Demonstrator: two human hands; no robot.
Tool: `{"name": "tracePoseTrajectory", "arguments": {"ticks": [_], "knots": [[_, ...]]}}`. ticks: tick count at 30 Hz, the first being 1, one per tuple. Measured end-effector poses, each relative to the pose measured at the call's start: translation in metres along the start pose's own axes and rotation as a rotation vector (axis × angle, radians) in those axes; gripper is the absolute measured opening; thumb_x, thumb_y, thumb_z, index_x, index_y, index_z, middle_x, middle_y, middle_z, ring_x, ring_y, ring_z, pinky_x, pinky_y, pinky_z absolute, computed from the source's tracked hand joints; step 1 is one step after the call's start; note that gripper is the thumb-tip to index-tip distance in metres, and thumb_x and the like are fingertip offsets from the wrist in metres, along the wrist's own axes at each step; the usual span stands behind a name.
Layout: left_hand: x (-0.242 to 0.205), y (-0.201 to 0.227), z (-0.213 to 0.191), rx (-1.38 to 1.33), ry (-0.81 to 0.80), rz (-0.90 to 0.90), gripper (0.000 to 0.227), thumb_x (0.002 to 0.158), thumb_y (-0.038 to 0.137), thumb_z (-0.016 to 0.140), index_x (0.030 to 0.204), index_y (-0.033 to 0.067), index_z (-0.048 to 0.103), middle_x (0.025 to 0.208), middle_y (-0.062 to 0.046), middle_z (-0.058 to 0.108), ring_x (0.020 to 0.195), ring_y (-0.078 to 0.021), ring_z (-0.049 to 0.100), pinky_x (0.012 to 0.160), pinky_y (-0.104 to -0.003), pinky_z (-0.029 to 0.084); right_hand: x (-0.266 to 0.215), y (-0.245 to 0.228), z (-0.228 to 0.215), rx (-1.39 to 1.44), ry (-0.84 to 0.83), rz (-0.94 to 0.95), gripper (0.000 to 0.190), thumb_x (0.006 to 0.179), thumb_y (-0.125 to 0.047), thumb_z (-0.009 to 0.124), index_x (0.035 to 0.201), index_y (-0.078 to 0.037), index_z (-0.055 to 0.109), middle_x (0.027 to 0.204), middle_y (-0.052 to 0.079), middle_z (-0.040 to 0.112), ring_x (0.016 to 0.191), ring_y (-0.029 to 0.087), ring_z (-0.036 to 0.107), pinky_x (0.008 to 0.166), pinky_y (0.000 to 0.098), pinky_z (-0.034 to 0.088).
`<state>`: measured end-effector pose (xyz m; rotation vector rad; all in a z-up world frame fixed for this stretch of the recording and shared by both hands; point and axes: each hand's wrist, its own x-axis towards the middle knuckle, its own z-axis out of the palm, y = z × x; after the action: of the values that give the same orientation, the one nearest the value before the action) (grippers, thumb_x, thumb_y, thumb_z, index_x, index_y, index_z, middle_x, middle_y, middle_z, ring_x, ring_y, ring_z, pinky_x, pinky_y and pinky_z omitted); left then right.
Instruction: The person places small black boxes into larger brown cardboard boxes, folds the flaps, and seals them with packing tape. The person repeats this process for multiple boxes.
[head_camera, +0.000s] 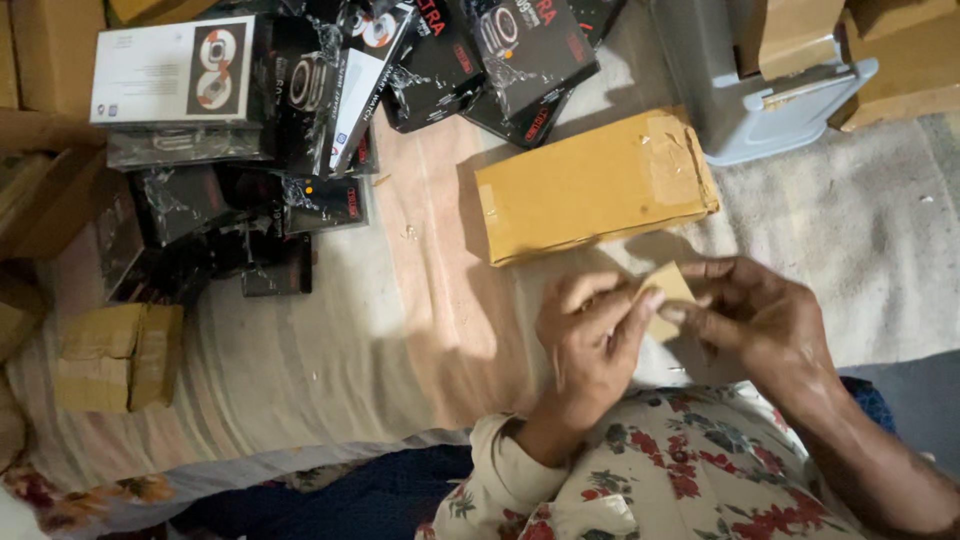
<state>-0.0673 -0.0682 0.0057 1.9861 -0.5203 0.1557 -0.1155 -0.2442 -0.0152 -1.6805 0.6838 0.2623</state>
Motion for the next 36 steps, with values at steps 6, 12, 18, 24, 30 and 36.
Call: {"name": "tracePoseTrajectory", "arguments": {"ticks": [6, 12, 18, 24, 30, 36], "knots": [[0.067, -0.033, 0.017, 0.174, -0.081, 0.199, 0.02, 0.086, 0.03, 0.079, 0.08, 0.0116, 0.079, 0.151, -0.016, 0.053, 0.144, -0.0402, 0.044, 0.123, -0.053, 0.027, 0.018, -0.013, 0.003, 0.198, 0.153, -0.469, 0.047, 0.09, -0.001, 0.077, 0.131, 0.009, 0.056, 0.112, 0.018, 0.071, 0.097, 0.016, 0.071, 0.078, 0.027, 0.061], [0.087, -0.034, 0.026, 0.028, -0.172, 0.088, 0.02, 0.089, 0.026, 0.081, 0.086, 0.0063, 0.081, 0.158, -0.015, 0.051, 0.151, -0.0397, 0.041, 0.128, -0.048, 0.029, 0.033, -0.029, 0.006, 0.446, 0.14, -0.313, 0.061, 0.085, 0.003, 0.073, 0.139, 0.007, 0.046, 0.094, 0.016, 0.07, 0.082, 0.017, 0.074, 0.07, 0.0272, 0.062], [0.041, -0.028, -0.025, 0.057, -0.074, -0.103, 0.019, 0.093, 0.021, 0.078, 0.085, 0.0029, 0.077, 0.155, -0.017, 0.051, 0.145, -0.0375, 0.045, 0.122, -0.044, 0.035, 0.023, -0.03, 0.056, 0.341, -0.105, -0.227, 0.067, 0.084, 0.003, 0.076, 0.144, 0.004, 0.046, 0.088, 0.016, 0.066, 0.076, 0.018, 0.069, 0.068, 0.0278, 0.061], [0.008, -0.004, -0.035, 0.253, 0.104, -0.046, 0.023, 0.094, 0.02, 0.078, 0.079, 0.0037, 0.074, 0.144, -0.017, 0.054, 0.14, -0.0363, 0.045, 0.122, -0.05, 0.029, 0.017, -0.027, 0.045, 0.37, -0.192, -0.15, 0.073, 0.079, 0.001, 0.071, 0.144, 0.002, 0.037, 0.097, 0.011, 0.073, 0.077, 0.015, 0.073, 0.063, 0.0284, 0.064], [-0.015, -0.006, -0.033, 0.323, 0.172, -0.149, 0.027, 0.097, 0.023, 0.076, 0.077, 0.0051, 0.071, 0.136, -0.016, 0.056, 0.134, -0.0334, 0.047, 0.118, -0.048, 0.032, 0.007, -0.014, 0.056, 0.371, -0.22, -0.31, 0.071, 0.085, 0.002, 0.072, 0.147, 0.004, 0.037, 0.078, 0.012, 0.071, 0.065, 0.018, 0.072, 0.053, 0.0278, 0.058], [-0.009, -0.012, -0.03, 0.419, 0.211, -0.111, 0.027, 0.101, 0.026, 0.073, 0.082, 0.0067, 0.07, 0.139, -0.016, 0.052, 0.136, -0.0344, 0.046, 0.12, -0.05, 0.031, 0.008, -0.019, 0.064, 0.238, -0.081, -0.368, 0.07, 0.09, 0.004, 0.076, 0.148, 0.008, 0.037, 0.085, 0.011, 0.065, 0.07, 0.014, 0.065, 0.061, 0.0245, 0.054]]}}
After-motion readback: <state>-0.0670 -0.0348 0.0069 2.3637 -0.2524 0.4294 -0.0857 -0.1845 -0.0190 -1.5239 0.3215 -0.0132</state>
